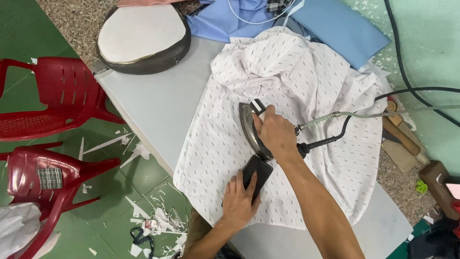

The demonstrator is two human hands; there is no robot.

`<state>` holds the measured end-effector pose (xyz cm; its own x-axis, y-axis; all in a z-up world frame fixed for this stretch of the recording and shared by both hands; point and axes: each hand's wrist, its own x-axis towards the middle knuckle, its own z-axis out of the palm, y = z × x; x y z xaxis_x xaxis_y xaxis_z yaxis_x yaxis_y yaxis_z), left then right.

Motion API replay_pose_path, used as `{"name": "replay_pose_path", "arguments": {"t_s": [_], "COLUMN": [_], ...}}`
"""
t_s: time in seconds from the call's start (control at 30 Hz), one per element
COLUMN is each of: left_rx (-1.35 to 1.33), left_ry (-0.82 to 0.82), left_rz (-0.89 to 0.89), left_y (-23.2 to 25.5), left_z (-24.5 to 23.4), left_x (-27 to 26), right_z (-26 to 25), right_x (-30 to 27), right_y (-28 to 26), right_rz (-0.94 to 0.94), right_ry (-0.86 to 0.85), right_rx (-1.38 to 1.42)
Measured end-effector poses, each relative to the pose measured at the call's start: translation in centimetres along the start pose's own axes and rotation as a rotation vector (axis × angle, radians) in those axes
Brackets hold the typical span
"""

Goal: The person irons a white patterned shirt on a flat ironing board using a steam iron. They repeatedly smooth the fabric, reposition the shirt, and use a small curved pressing cushion to iron the sleeves and collar.

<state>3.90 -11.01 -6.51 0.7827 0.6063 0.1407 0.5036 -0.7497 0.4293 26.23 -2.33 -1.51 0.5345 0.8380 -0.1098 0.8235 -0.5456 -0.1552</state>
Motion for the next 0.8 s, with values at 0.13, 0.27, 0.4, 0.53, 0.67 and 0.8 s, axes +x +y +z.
{"name": "replay_pose_path", "arguments": {"t_s": [0.13, 0.27, 0.4, 0.53, 0.67, 0.8], "left_rx": [0.047, 0.073, 0.086, 0.094, 0.074, 0.064], "left_ry": [-0.052, -0.026, -0.035, 0.013, 0.036, 0.037], "left_rz": [-0.038, -0.032, -0.025, -0.016, -0.010, -0.011], "left_y": [0.3, 0.6, 0.7, 0.9, 1.0, 1.1], "left_z": [-0.5, -1.2, -1.2, -1.4, -1.5, -1.7], "left_x": [1.0, 1.3, 1.1, 1.2, 1.3, 1.4], "right_z": [0.4, 0.0, -1.4, -0.5, -1.2, -1.0], "right_x": [1.2, 2.2, 2.0, 2.0, 2.2, 2.5], "right_y": [0.6, 0.7, 0.2, 0.6, 0.5, 1.2], "right_rz": [-0.106, -0.088, -0.067, -0.101, -0.099, -0.174], "right_ry": [0.107, 0.010, -0.063, 0.033, -0.033, 0.024], "right_rx": [-0.082, -0.027, 0.035, -0.021, -0.023, -0.066]}}
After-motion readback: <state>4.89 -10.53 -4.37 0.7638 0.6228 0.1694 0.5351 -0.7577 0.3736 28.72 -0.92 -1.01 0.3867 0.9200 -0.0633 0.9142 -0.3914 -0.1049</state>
